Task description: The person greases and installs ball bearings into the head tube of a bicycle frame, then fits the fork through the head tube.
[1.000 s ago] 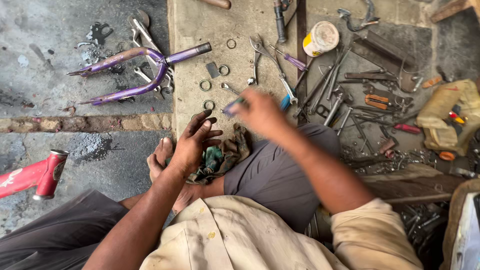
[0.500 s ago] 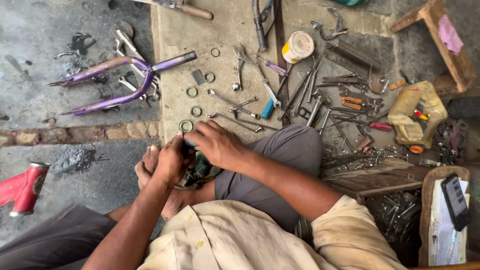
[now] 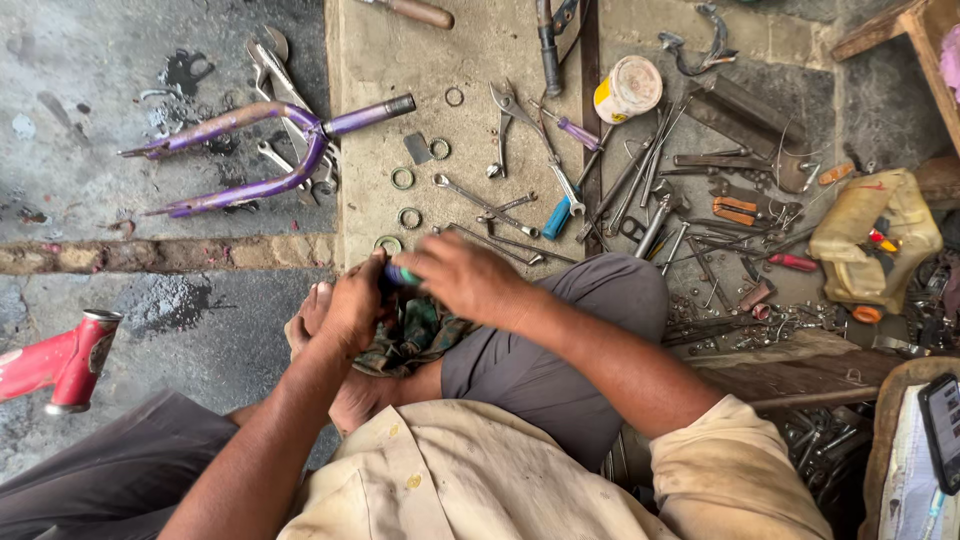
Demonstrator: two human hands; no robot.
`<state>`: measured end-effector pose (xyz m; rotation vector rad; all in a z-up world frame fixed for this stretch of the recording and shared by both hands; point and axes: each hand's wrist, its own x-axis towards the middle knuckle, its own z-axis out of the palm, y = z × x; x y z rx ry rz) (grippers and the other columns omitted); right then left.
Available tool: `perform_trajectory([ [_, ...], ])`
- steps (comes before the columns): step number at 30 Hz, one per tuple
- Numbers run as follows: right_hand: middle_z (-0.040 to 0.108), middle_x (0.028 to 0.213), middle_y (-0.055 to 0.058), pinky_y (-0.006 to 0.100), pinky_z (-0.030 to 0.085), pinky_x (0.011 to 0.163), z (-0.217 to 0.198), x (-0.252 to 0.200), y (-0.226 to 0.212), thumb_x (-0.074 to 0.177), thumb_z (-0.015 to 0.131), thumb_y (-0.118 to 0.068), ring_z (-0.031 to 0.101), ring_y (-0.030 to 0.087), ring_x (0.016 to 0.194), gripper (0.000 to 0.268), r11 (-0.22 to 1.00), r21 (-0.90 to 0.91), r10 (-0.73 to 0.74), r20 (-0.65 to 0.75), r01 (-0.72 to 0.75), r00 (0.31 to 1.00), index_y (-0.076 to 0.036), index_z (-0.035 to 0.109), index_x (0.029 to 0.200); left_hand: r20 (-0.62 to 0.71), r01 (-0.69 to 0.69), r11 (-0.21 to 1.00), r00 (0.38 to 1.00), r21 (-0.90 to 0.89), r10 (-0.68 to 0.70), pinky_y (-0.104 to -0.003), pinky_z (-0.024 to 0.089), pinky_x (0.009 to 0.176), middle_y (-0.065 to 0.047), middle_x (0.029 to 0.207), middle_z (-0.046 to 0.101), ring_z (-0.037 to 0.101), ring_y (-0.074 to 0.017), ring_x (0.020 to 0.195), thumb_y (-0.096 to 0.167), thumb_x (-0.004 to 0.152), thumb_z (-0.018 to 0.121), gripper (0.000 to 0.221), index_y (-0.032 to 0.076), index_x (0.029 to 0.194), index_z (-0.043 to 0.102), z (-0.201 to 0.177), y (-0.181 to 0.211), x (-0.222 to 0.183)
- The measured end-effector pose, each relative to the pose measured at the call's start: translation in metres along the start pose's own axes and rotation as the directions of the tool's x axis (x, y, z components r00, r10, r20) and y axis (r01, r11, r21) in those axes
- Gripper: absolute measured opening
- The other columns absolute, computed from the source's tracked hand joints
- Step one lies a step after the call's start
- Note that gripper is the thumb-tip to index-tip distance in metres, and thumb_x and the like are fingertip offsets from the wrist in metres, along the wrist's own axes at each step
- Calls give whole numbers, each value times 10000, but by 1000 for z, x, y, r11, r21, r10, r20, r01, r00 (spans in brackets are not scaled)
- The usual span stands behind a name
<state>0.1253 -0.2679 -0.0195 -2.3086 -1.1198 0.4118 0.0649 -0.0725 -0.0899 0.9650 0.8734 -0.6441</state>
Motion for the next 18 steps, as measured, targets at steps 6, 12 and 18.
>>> perform_trajectory([
  [6, 627, 1251, 249, 461, 541, 945, -13, 12, 136, 883, 598, 33, 629, 385, 1137, 446, 890, -272, 358, -82, -367, 930, -54, 646, 1318, 171, 53, 987, 985, -149, -28, -303, 289, 440, -32, 624, 458, 333, -134, 475, 444, 1046, 436, 332, 151, 1016, 590, 1, 17, -1],
  [12, 668, 1122, 258, 495, 568, 860, -24, 13, 135, 878, 636, 0, 663, 426, 1019, 418, 746, -424, 454, -241, -514, 858, -25, 617, 1295, 268, -48, 979, 958, -200, 102, -321, 331, 462, -54, 670, 494, 345, -144, 487, 394, 1083, 392, 346, 112, 1087, 593, 6, 23, 1],
  [18, 758, 1053, 143, 309, 617, 715, -11, 14, 39, 962, 661, -126, 732, 197, 862, 225, 652, 460, 627, 119, -602, 770, -24, 720, 1154, 315, -141, 956, 923, -257, 221, -344, 408, 476, -81, 700, 528, 408, -165, 494, 371, 1055, 446, 328, 85, 1132, 588, 5, 17, 4],
])
